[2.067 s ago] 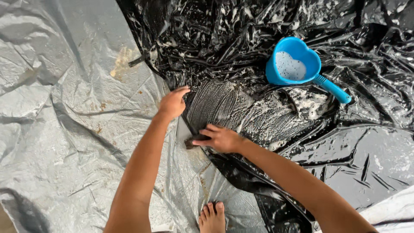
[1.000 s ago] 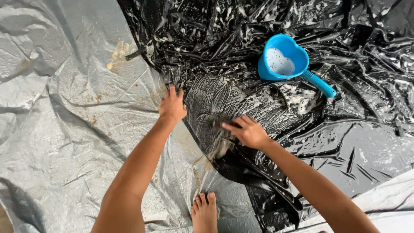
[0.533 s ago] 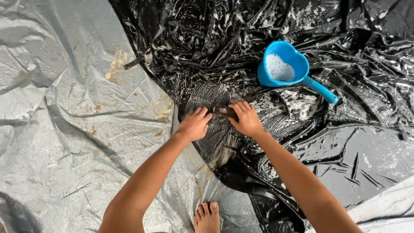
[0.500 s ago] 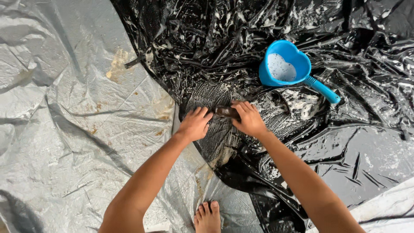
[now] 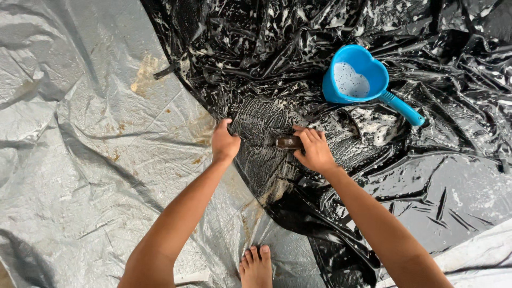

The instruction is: The person scrubs a black plastic sheet on the floor using a sponge and soapy water from a blue scoop. They repeatedly wipe and scrub different sections of the sheet, occasionally dipping the sponge into the scoop to reapply soap.

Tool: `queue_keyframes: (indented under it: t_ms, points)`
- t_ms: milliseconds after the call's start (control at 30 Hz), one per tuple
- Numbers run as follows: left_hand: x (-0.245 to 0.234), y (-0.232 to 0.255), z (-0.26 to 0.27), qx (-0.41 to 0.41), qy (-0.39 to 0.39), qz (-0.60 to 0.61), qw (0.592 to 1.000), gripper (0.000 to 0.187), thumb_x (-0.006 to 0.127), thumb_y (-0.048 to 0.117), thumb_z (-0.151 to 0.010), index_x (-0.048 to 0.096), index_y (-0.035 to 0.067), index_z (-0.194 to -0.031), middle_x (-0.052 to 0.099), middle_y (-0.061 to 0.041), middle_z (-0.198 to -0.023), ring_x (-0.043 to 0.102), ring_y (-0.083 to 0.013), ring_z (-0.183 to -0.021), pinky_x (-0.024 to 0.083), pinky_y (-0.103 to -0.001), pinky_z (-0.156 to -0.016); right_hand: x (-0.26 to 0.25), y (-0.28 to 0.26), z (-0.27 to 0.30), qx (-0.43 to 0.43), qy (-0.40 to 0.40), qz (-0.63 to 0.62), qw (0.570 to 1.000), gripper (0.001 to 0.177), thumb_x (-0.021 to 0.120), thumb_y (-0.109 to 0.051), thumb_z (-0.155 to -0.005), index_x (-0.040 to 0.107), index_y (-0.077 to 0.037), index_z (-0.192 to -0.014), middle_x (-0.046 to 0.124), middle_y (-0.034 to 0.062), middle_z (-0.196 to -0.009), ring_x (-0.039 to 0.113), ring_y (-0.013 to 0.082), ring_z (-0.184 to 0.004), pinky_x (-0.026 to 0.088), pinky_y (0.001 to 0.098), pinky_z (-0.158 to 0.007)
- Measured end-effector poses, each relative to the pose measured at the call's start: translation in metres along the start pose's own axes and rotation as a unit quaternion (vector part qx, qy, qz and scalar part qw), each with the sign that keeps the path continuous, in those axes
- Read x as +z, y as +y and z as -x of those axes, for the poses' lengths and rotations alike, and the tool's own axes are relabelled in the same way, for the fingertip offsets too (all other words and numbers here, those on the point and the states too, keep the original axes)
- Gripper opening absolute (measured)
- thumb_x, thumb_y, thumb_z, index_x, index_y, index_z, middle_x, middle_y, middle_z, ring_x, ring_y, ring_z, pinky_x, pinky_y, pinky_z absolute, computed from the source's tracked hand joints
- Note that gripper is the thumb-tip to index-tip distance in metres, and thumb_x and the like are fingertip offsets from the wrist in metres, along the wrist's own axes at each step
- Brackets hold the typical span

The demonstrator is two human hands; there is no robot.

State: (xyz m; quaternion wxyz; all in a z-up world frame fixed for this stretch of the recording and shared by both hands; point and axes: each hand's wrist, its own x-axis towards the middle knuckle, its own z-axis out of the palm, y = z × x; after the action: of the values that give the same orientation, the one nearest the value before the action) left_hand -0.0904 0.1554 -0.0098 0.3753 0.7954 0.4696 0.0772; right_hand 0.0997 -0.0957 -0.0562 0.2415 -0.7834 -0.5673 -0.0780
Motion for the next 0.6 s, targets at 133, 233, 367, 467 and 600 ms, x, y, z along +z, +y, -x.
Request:
queue_keyframes:
  t_ms: [133,233,367,467,600]
  points:
    - [0.013,-0.018,-0.003,0.027,-0.047,-0.086,0.995,0.022,0.066,0.020,-0.096,0.070,0.024,-0.118,0.073,-0.013,-0.116,0.076,-0.0432,-0.112,0.061,-0.058,-0.096,0.002,-0.001,0.000,-0.001,0.002,0.000,1.000,0.050,0.078,-0.024,-0.073,0.065,-0.016,-0.121,0.072,0.0025,-0.122,0.068,0.0240,-0.115,0.048,0.0418,-0.096]
    - [0.006,-0.015,0.006,0.028,-0.166,-0.159,0.973,0.039,0.069,0.028,-0.097,0.055,0.024,-0.133,0.078,-0.020,-0.117,0.078,-0.0462,-0.108,0.062,-0.060,-0.091,0.000,-0.005,-0.001,-0.010,-0.008,0.018,1.000,0.051,0.077,-0.026,-0.075,0.065,-0.017,-0.123,0.071,0.0006,-0.118,0.066,0.0226,-0.118,0.048,0.0414,-0.096]
    - [0.007,-0.048,-0.019,0.268,-0.138,-0.315,0.900,0.027,0.062,0.009,-0.096,0.065,0.019,-0.121,0.075,-0.009,-0.121,0.077,-0.0377,-0.106,0.064,-0.053,-0.087,-0.002,-0.008,-0.005,-0.023,-0.018,0.008,1.000,0.053,0.078,-0.023,-0.075,0.065,-0.016,-0.126,0.070,0.0021,-0.118,0.065,0.0246,-0.120,0.049,0.0416,-0.093]
    - [-0.019,-0.036,-0.031,0.408,-0.044,-0.400,0.820,0.024,0.068,0.010,-0.093,0.073,0.019,-0.116,0.072,-0.006,-0.120,0.073,-0.0323,-0.105,0.063,-0.048,-0.084,-0.004,-0.011,-0.011,-0.021,-0.023,0.012,0.999,0.053,0.079,-0.022,-0.078,0.065,-0.015,-0.128,0.069,0.0030,-0.117,0.064,0.0256,-0.121,0.049,0.0416,-0.091]
    - [-0.038,-0.021,-0.050,0.519,0.124,-0.421,0.734,0.016,0.071,0.014,-0.094,0.074,0.021,-0.108,0.064,-0.004,-0.104,0.068,-0.0277,-0.093,0.060,-0.042,-0.067,0.015,-0.001,-0.017,0.014,-0.026,0.020,0.999,0.052,0.078,-0.021,-0.087,0.063,-0.013,-0.137,0.068,0.0071,-0.125,0.062,0.0278,-0.127,0.047,0.0431,-0.095]
